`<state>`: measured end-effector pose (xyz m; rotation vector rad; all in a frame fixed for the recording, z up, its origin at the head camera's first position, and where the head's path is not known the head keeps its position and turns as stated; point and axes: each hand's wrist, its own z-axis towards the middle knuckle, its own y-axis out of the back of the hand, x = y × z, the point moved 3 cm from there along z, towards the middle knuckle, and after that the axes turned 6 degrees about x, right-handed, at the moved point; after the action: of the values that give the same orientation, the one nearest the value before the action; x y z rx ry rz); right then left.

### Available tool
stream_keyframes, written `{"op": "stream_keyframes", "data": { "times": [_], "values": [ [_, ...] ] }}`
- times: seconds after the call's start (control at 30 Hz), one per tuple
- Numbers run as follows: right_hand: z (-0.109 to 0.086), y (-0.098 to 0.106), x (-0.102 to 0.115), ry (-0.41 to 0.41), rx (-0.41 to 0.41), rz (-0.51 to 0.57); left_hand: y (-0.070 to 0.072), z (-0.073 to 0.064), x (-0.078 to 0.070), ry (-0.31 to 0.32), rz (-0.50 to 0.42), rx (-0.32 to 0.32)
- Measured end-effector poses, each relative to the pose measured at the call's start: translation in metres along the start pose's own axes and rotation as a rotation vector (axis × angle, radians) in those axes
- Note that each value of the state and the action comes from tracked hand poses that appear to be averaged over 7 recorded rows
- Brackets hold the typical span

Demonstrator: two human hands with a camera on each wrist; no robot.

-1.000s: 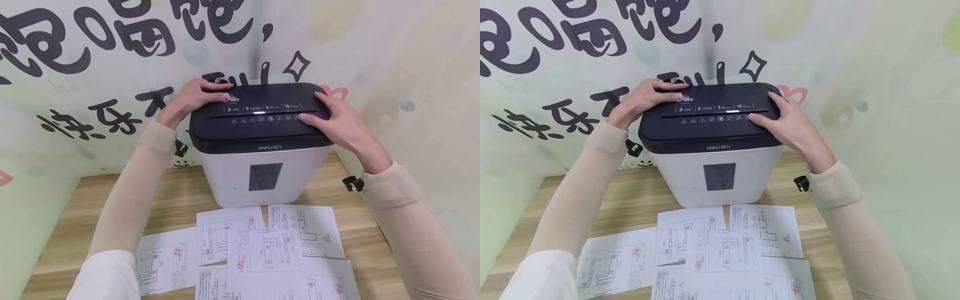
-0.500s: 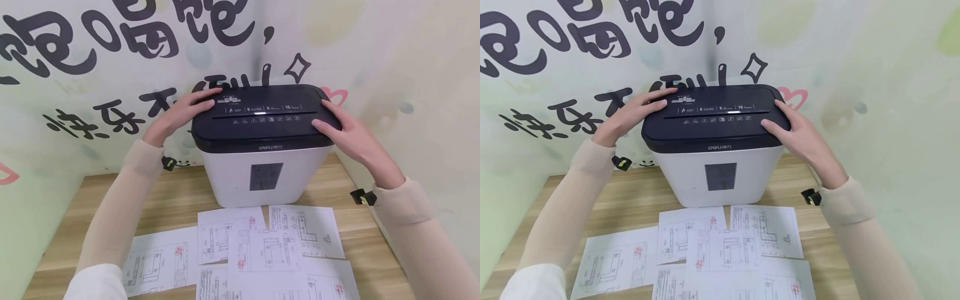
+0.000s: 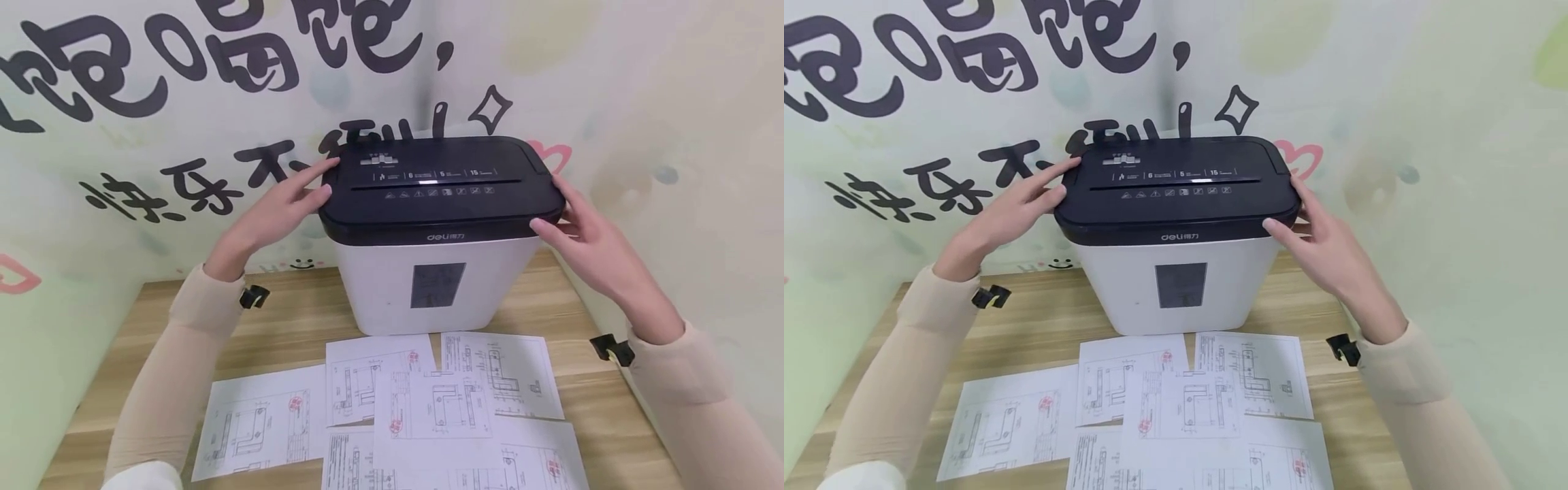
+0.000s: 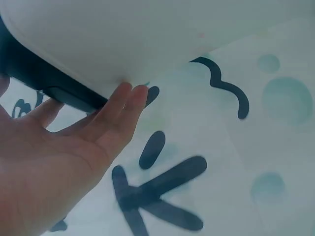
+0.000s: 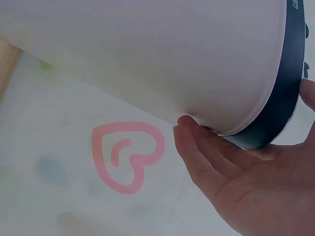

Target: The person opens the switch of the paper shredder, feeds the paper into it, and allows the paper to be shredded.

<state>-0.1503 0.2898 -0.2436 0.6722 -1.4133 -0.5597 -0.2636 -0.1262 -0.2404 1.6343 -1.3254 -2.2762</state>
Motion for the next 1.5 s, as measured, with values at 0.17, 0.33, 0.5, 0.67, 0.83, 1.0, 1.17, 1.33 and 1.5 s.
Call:
{"op": "stream_keyframes", "data": {
  "times": [0.17, 0.33, 0.5, 0.67, 0.83, 1.0, 1.17, 1.33, 1.5],
  "values": [
    [-0.009, -0.003, -0.01, -0.012, 0.002, -0.009, -0.004, -0.021, 0.002, -0.025, 0.035, -0.03],
    [-0.015, -0.006, -0.022, -0.014, -0.011, -0.068, -0.011, -0.038, 0.01, -0.064, 0.03, -0.073],
    [-0.018, -0.008, -0.026, -0.007, -0.026, -0.086, -0.012, -0.051, 0.015, -0.092, 0.005, -0.119],
    [-0.02, -0.011, -0.029, -0.004, -0.024, -0.077, -0.012, -0.06, 0.018, -0.083, 0.002, -0.132],
    [-0.021, -0.016, -0.033, -0.016, -0.011, -0.085, -0.016, -0.069, 0.023, -0.069, 0.005, -0.129],
    [-0.024, -0.025, -0.042, -0.033, 0.015, -0.096, -0.027, -0.079, 0.036, -0.047, 0.013, -0.131],
    [-0.029, -0.038, -0.051, -0.013, 0.029, -0.067, -0.045, -0.086, 0.053, -0.028, -0.025, -0.131],
    [-0.034, -0.05, -0.057, 0.013, 0.024, -0.048, -0.061, -0.092, 0.063, 0.005, 0.007, -0.121],
    [-0.037, -0.059, -0.061, 0.014, 0.038, -0.064, -0.074, -0.1, 0.068, 0.02, 0.09, -0.116]
  ]
}}
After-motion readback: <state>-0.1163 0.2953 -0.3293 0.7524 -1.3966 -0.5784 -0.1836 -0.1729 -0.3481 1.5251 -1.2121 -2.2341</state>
